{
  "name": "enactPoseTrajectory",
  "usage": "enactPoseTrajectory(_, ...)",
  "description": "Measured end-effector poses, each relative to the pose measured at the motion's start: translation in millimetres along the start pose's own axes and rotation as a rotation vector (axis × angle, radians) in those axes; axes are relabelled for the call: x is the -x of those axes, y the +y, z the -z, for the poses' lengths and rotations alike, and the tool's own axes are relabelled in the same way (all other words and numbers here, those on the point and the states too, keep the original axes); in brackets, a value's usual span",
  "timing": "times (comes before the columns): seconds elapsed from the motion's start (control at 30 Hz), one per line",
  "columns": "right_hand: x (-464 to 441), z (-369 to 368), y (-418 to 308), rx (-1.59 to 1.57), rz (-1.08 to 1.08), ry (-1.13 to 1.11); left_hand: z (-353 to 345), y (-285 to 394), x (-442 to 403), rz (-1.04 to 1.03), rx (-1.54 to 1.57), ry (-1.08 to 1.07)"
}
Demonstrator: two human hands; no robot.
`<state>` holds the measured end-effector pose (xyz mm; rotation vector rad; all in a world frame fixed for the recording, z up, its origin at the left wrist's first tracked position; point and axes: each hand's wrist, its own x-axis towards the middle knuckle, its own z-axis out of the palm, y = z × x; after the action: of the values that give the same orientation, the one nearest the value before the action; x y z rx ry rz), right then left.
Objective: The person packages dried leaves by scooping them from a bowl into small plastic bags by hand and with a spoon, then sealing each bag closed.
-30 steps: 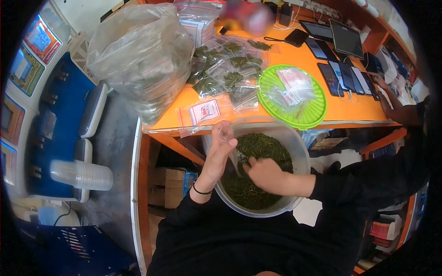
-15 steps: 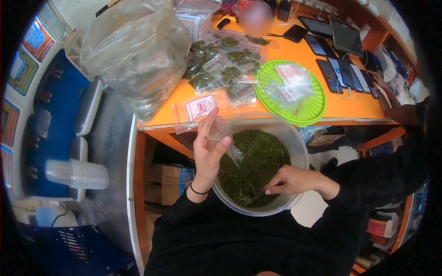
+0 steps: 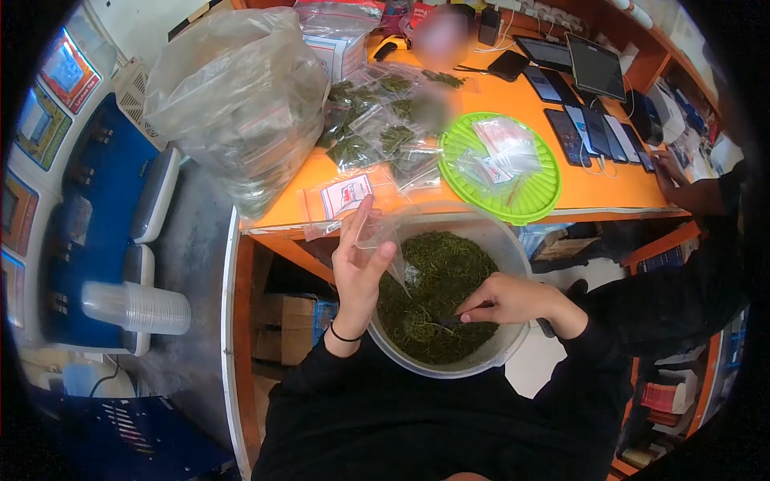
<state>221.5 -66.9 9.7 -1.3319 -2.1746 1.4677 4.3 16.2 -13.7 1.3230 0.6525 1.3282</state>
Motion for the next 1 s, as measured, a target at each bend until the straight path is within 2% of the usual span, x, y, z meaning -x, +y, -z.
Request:
enactPoseTrajectory(0.1, 2, 10, -11, -0.056, -0.042, 0.054, -1, 0, 1, 0.002, 0.039, 0.012)
enactPoseTrajectory(0.2, 18, 25, -19, -0.116, -0.05, 0.26, 1, 5, 0, -0.016, -0.16, -0.07)
enactPoseTrajectory(0.27, 31, 34, -17, -0.077, -0.015, 0.468, 2, -4, -1, -0.038, -0.249, -0.212)
enactPoseTrajectory(0.3, 38, 42, -31, -0.057, -0.127, 0.52, 0, -4, -3, -0.052, -0.295, -0.281)
enactPoseTrajectory(0.43, 40, 46, -39, 0.124, -0.032, 0.673, -11, 7, -2, -0.003, -0.459, -0.456)
enactPoseTrajectory(0.57, 28, 38, -47, 0.391, 0.09, 0.661, -8, 6, -4, -0.115, -0.536, -0.504)
enactPoseTrajectory(0.67, 25, 34, -48, 0.471, 0.093, 0.644, -12, 7, -2, -0.035, -0.432, -0.456)
enactPoseTrajectory(0.77, 31, 35, -51, 0.362, 0.033, 0.662, -8, 5, -3, -0.127, -0.52, -0.499)
enactPoseTrajectory(0.9, 48, 39, -41, 0.303, -0.023, 0.792, -10, 6, -2, -0.112, -0.555, -0.456)
enactPoseTrajectory(1.0, 57, 44, -32, 0.464, -0.161, 0.558, -10, 5, 0, -0.194, -0.645, -0.396)
